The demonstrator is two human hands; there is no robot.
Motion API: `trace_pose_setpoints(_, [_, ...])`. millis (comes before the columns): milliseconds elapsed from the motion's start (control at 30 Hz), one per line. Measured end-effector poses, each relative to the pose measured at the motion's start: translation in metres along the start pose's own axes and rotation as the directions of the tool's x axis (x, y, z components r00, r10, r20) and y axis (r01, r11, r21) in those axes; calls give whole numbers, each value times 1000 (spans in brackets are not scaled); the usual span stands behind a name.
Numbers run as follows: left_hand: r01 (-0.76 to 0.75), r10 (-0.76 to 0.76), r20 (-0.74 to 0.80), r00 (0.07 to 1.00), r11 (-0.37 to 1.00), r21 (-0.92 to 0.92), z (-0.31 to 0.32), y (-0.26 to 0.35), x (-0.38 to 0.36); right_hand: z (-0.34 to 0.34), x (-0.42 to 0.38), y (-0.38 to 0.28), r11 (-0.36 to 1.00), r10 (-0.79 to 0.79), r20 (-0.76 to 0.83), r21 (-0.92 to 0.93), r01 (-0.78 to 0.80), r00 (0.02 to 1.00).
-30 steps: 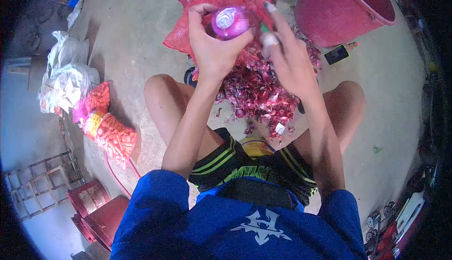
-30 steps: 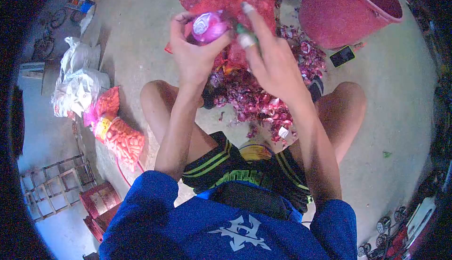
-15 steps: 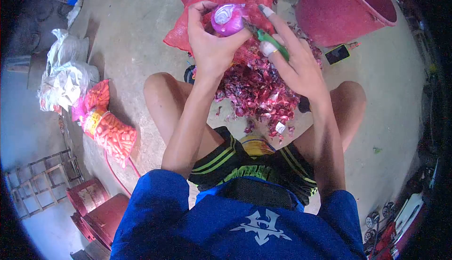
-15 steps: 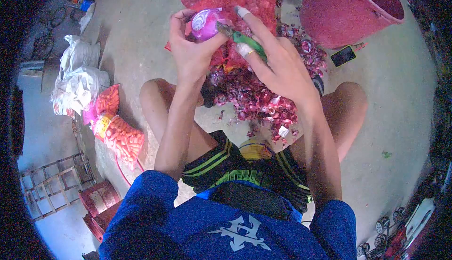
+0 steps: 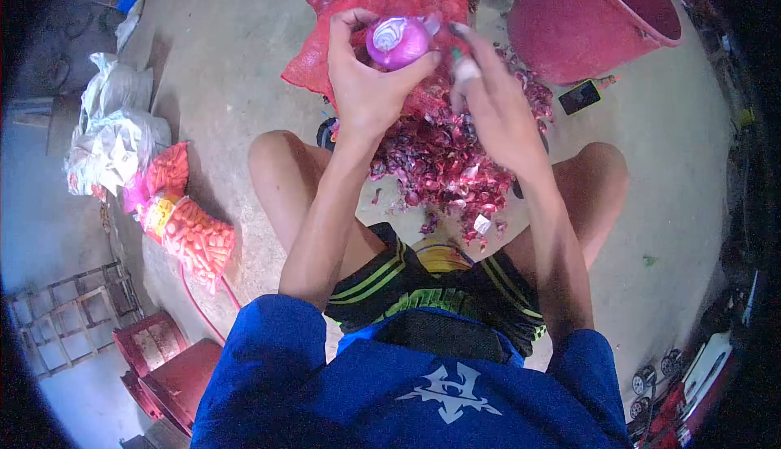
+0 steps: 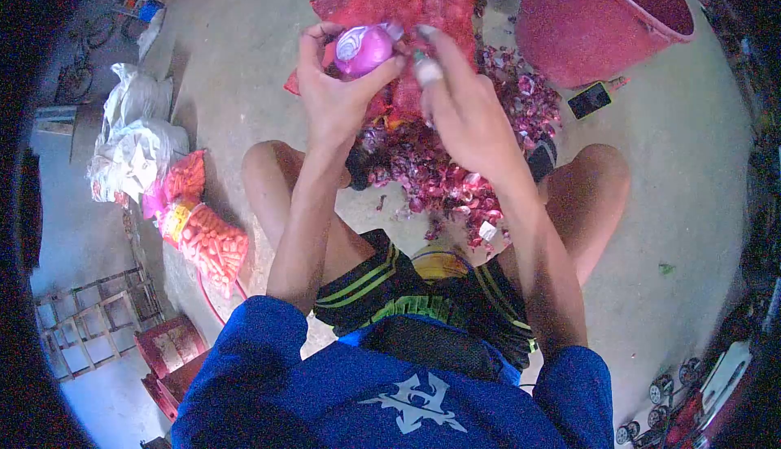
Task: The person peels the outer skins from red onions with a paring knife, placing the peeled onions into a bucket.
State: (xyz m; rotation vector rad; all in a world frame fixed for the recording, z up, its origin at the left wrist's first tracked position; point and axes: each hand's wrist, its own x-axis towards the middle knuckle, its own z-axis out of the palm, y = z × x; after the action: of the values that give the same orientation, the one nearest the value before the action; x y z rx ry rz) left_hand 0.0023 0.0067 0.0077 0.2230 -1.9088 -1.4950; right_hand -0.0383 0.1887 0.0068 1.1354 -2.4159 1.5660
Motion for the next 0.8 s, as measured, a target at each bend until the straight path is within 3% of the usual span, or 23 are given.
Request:
trace_pose_setpoints(33, [17,-17,19,1000,1000,8,-1,3,-1,-4,4,1,898,260,125,333,-287,958])
trace_pose_setpoints(67, [34,-34,40,999,999,15,-1,6,-2,-9,7,1,614,440,321,573,-542,839])
trace_pose_setpoints(200, [68,-60,69,996,990,-125,0,1,-3,-17,8,-1,703,332,296,555,-444,896])
trace_pose_setpoints(267, [162,-145,109,983,972,-171,-3,-3,-2,-12,5,-7,790,217,203,537,-294,955])
trace_pose_setpoints(300, [162,-145,111,983,972,-173,-3,0,-1,-12,6,-8,791,218,201,536,-294,955])
trace_pose_setpoints(367, [271,-201,214,956,886,-377,-4,6,-1,-13,7,-10,837,203,227,465,-289,953])
trace_pose_setpoints(467, [358,-212,319,924,775,-521,-7,2,0,-10,8,3,811,196,171,525,-258,965])
trace_pose_setpoints(600, [436,-231,389,892,673,-597,-9,2,-2,-7,8,11,780,217,135,572,-255,967])
trace_pose_setpoints(700, [450,-219,402,889,580,-679,-8,0,-2,-8,8,10,733,326,129,591,-336,937])
trace_pose_setpoints(800, [469,-210,425,881,513,-719,-9,-2,-2,-10,9,8,825,306,105,467,-319,946])
